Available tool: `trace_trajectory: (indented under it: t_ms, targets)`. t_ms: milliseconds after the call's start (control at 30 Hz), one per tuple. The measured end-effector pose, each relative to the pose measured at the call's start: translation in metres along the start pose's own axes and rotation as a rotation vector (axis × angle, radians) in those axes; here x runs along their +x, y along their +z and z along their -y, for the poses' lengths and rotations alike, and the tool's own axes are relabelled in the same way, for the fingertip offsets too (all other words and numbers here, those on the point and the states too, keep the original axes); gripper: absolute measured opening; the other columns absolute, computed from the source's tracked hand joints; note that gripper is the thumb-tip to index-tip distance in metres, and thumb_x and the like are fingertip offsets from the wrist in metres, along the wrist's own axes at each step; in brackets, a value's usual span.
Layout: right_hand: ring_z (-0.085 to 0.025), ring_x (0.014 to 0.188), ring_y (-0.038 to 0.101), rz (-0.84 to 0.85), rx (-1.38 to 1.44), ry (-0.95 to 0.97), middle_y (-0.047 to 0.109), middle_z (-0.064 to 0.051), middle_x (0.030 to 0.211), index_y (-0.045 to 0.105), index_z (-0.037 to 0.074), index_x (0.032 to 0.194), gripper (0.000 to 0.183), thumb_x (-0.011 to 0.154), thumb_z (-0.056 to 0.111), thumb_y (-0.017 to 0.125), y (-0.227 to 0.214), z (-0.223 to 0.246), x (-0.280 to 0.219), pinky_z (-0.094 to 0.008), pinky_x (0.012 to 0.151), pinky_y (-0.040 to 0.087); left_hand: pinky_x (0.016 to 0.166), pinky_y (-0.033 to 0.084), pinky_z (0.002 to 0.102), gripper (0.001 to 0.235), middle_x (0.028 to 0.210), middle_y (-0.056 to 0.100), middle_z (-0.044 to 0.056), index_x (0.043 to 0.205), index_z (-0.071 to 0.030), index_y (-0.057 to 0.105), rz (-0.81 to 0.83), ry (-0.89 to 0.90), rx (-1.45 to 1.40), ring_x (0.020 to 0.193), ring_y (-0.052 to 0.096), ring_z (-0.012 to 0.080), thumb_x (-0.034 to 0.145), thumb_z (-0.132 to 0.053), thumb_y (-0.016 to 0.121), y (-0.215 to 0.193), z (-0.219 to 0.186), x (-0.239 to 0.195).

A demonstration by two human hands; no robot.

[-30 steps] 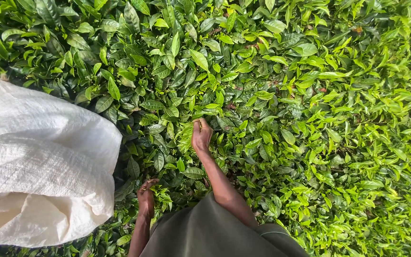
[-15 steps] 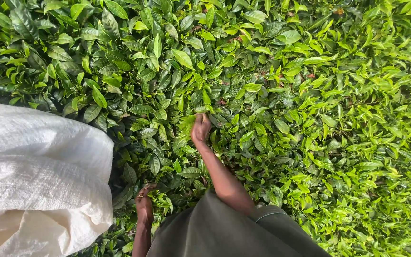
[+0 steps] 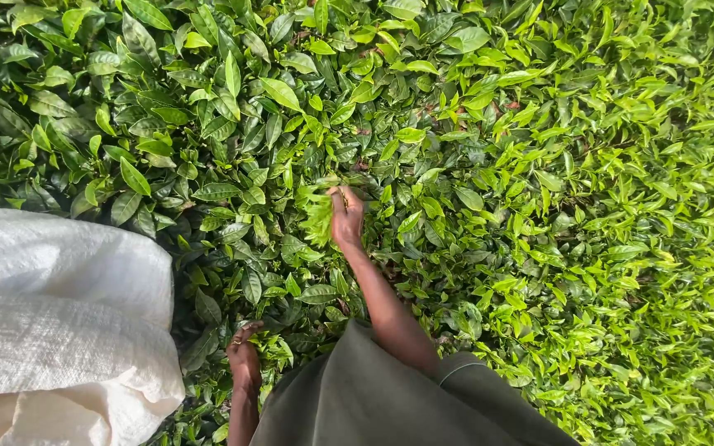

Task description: Harvesting tea leaves by hand in a plantation

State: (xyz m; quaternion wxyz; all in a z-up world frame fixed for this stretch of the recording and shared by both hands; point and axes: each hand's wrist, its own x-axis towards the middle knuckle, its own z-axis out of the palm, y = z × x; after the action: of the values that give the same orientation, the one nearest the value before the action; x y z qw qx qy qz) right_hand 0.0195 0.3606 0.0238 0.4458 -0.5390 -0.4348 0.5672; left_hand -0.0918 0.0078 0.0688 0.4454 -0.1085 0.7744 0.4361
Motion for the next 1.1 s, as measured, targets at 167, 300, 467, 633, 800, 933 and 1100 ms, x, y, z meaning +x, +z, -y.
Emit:
trace_trajectory:
  t_ms: [167,300,467,633,800,933,1100]
  targets:
    - [-0.031,0.148,0.067,-0.350,-0.178,0.262,0.071,-0.009,0.154,0.073,0.013,0.133,0.038,0.100,-0.005,0.066,-0.068,-0.039,-0.026,-0.053,0.121,0.059,0.125,0.039,0.067,0.048,0.149,0.077,0.008,0.111,-0.014,0.083,0.018,-0.017,0.101,0.157,0.055,0.0313,0.096,0.006,0.042,-0.002,-0.010,-0.022]
    - [-0.007,0.051,0.050,-0.600,0.069,0.689,0.084,-0.013,0.134,0.072,0.010,0.090,0.038,0.115,0.038,0.065,-0.088,-0.001,0.003,-0.026,0.051,0.052,0.113,0.044,0.064,0.028,0.144,0.080,0.007,0.104,-0.018,0.083,0.019,-0.017,0.075,0.148,0.062,0.0326,0.104,-0.012,0.055,0.003,-0.005,-0.019]
    - [-0.021,0.078,0.062,-0.296,-0.594,0.075,0.071,-0.008,0.099,0.077,0.011,0.111,0.024,0.113,0.033,0.066,-0.090,0.002,0.031,-0.042,0.062,0.057,0.042,0.032,0.029,0.022,0.146,0.079,0.005,0.112,-0.020,0.082,0.021,-0.038,0.055,0.048,0.036,0.0073,0.112,-0.011,0.062,0.007,-0.009,-0.021]
    - [-0.020,0.083,0.062,-0.013,-0.446,-0.080,0.066,-0.001,0.099,0.069,0.014,0.105,0.016,0.109,0.028,0.066,-0.044,-0.007,0.053,-0.038,0.073,0.054,0.061,0.041,0.036,0.023,0.118,0.072,0.008,0.113,-0.017,0.083,0.030,0.033,0.057,0.070,0.053,0.0140,0.112,-0.017,0.060,-0.007,0.014,-0.028]
    - [-0.039,0.164,0.037,0.159,-0.263,0.153,0.036,-0.021,0.178,0.037,0.002,0.169,0.075,0.102,0.002,0.071,0.040,0.002,0.111,-0.050,0.136,0.031,0.044,0.032,0.034,0.020,0.075,0.058,0.004,0.120,-0.016,0.082,-0.047,-0.061,0.026,0.056,0.041,0.0142,0.115,-0.020,0.063,-0.014,0.020,-0.037]
    - [-0.037,0.142,0.055,0.172,-0.331,0.156,0.047,-0.023,0.169,0.044,0.006,0.167,0.074,0.102,0.020,0.077,0.076,0.002,0.152,-0.043,0.106,0.052,0.070,0.039,0.040,0.020,0.117,0.081,0.011,0.108,-0.013,0.085,-0.093,-0.004,0.057,0.094,0.053,0.0234,0.108,-0.017,0.066,-0.019,0.011,-0.045]
    - [-0.020,0.074,0.062,0.261,-0.661,0.262,0.064,-0.003,0.091,0.068,0.007,0.118,0.028,0.117,0.034,0.063,0.048,0.031,0.124,-0.038,0.060,0.052,0.119,0.046,0.045,0.025,0.121,0.089,0.010,0.099,-0.008,0.090,-0.162,0.049,0.088,0.129,0.074,0.0280,0.103,-0.011,0.065,-0.027,0.058,-0.017]
